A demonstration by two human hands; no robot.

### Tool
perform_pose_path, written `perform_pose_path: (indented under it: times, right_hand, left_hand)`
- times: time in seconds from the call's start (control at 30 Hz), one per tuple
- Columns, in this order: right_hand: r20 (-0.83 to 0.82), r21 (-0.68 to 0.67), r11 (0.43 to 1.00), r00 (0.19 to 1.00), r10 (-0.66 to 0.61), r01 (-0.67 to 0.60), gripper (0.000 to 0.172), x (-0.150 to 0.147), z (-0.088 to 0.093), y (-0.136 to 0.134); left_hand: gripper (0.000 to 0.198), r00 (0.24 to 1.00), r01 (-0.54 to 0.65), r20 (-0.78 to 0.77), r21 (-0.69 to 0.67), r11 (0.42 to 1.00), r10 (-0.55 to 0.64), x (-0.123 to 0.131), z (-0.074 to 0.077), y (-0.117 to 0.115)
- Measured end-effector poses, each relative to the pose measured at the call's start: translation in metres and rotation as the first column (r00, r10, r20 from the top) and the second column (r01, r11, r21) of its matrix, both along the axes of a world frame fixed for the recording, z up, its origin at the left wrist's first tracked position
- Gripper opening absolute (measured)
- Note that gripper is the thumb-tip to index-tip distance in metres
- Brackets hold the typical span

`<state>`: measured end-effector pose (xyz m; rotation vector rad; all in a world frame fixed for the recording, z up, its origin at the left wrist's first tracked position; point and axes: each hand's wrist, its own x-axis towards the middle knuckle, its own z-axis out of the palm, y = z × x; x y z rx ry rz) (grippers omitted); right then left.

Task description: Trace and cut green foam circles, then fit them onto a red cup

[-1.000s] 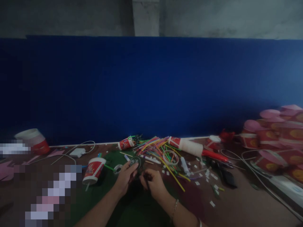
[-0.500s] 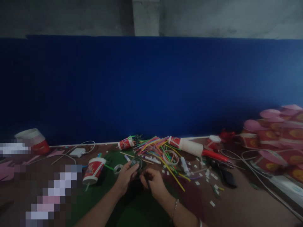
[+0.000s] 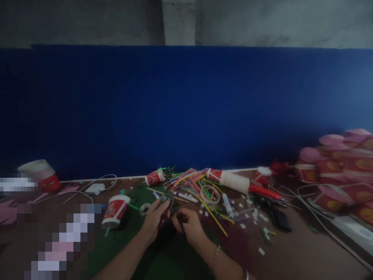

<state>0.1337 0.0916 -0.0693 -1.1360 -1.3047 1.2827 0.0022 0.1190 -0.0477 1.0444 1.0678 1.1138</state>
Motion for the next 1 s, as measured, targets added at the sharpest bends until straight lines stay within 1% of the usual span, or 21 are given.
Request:
perform_pose_path:
  times: [0.23,0.43,0.53,0.67,0.77,0.9,1.0]
  right_hand:
    - [-0.026,0.014,1.0,0.999,0.02,-0.02,0.035,0.0,0.007,-0.004]
    - [-0.023,0.025,1.0,1.0,0.008,-0.007,0.031,0.0,0.007,-0.003]
    - [-0.018,0.016,1.0,1.0,0.002,-0.002,0.03,0.0,0.008,-0.003]
    - [-0.015,-0.011,1.0,1.0,-0.012,0.012,0.032,-0.001,0.011,-0.003]
    - [-0.014,-0.014,1.0,1.0,-0.019,0.019,0.033,-0.002,0.009,-0.003]
    - [0.024,0.001,1.0,1.0,0.006,-0.006,0.036,0.0,0.007,-0.003]
    - [0.008,0.016,0.999,0.999,0.036,-0.037,0.038,0.001,0.009,-0.004]
  left_hand:
    - [0.029,0.999,0.029,0.025,0.035,0.999,-0.029,0.002,-0.001,0.0]
    - [0.03,0.999,0.044,0.024,0.045,0.998,-0.045,0.001,0.0,0.0]
    - [0.029,0.999,0.033,0.013,0.051,0.998,-0.034,0.0,0.0,0.0]
    - [0.03,1.0,0.012,-0.013,0.054,0.998,-0.011,0.0,0.002,0.0]
    - [0.032,1.0,-0.019,-0.007,0.041,0.999,0.02,0.0,0.003,0.0]
    - [0.033,0.998,-0.056,0.037,0.009,0.998,0.056,-0.001,0.003,0.001]
    - [0.033,0.997,-0.053,0.049,0.0,0.999,0.053,-0.001,0.001,0.002]
